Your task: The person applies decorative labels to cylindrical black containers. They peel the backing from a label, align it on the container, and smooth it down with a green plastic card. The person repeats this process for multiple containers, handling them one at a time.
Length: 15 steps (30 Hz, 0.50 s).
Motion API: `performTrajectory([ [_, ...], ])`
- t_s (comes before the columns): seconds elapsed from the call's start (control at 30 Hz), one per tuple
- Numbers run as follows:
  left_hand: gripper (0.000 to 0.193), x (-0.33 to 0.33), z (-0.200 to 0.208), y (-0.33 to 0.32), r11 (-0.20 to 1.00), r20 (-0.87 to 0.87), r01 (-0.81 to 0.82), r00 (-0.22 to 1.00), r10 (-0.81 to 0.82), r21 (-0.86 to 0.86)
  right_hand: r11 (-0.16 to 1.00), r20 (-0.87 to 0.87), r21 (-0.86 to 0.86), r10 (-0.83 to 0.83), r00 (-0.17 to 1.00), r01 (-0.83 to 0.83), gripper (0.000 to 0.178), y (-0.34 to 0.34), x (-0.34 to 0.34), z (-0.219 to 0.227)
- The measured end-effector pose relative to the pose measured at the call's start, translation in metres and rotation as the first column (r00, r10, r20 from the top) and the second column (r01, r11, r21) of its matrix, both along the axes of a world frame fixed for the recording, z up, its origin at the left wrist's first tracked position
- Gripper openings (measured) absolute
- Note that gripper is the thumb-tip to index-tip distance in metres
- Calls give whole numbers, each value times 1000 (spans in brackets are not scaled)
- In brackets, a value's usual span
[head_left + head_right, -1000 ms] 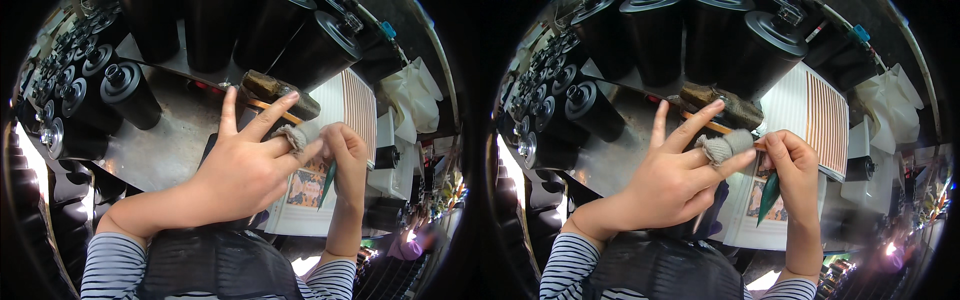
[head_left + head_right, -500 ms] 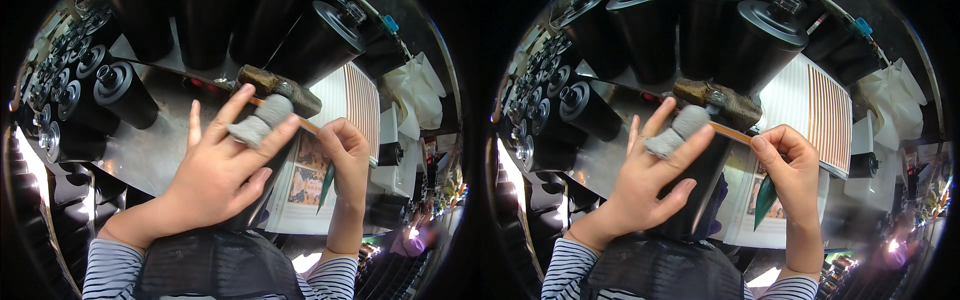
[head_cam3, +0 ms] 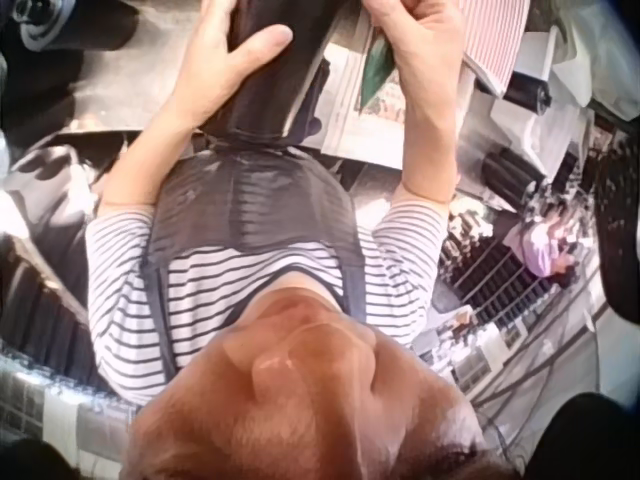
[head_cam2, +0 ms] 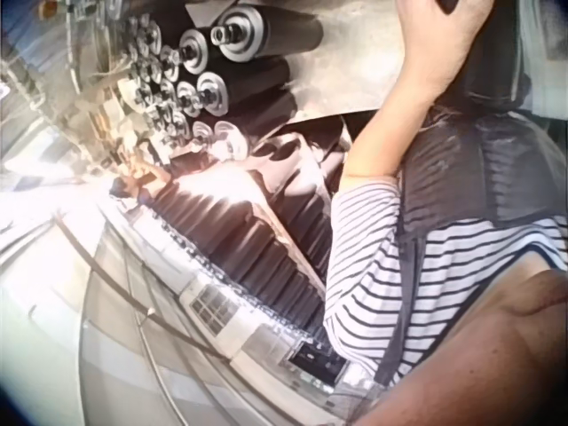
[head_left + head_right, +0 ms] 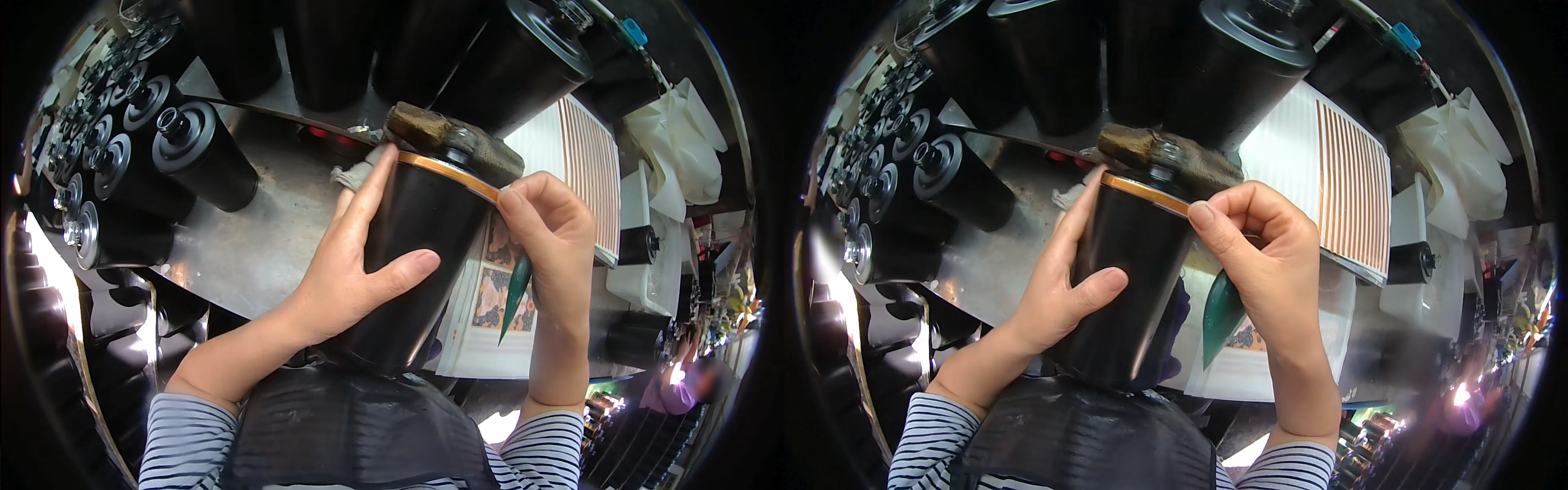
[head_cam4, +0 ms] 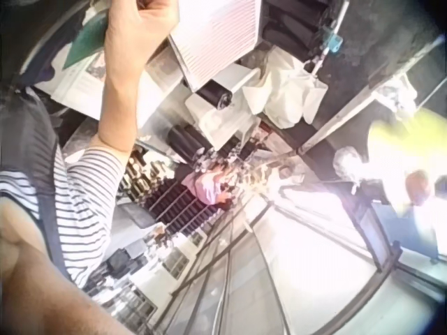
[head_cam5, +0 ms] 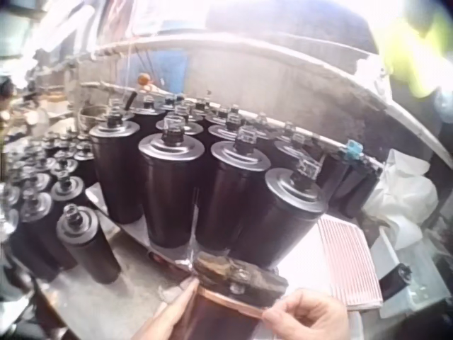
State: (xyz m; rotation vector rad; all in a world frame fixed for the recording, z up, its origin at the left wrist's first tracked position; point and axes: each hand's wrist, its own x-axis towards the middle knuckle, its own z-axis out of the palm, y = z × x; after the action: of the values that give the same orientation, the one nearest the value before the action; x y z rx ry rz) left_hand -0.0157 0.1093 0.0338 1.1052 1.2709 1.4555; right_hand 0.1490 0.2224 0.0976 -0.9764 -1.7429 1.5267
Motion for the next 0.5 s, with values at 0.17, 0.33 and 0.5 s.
performTrajectory([
  [0.17, 57, -3, 25, -6, 981, -572, -43, 807, 145, 189, 1000, 17, -6, 9, 1000, -9, 13, 1, 0, -6],
  [0.33, 55, 3, 49, -1, 992, -897, 65, 436, 73, 112, 1000, 15, -14, 1, 1000, -1, 13, 3, 2, -9],
  [0.5, 54, 18, 49, 9, 953, -889, 38, 373, 265, 300, 999, 15, -11, -37, 999, 37, 10, 1, 6, -11],
])
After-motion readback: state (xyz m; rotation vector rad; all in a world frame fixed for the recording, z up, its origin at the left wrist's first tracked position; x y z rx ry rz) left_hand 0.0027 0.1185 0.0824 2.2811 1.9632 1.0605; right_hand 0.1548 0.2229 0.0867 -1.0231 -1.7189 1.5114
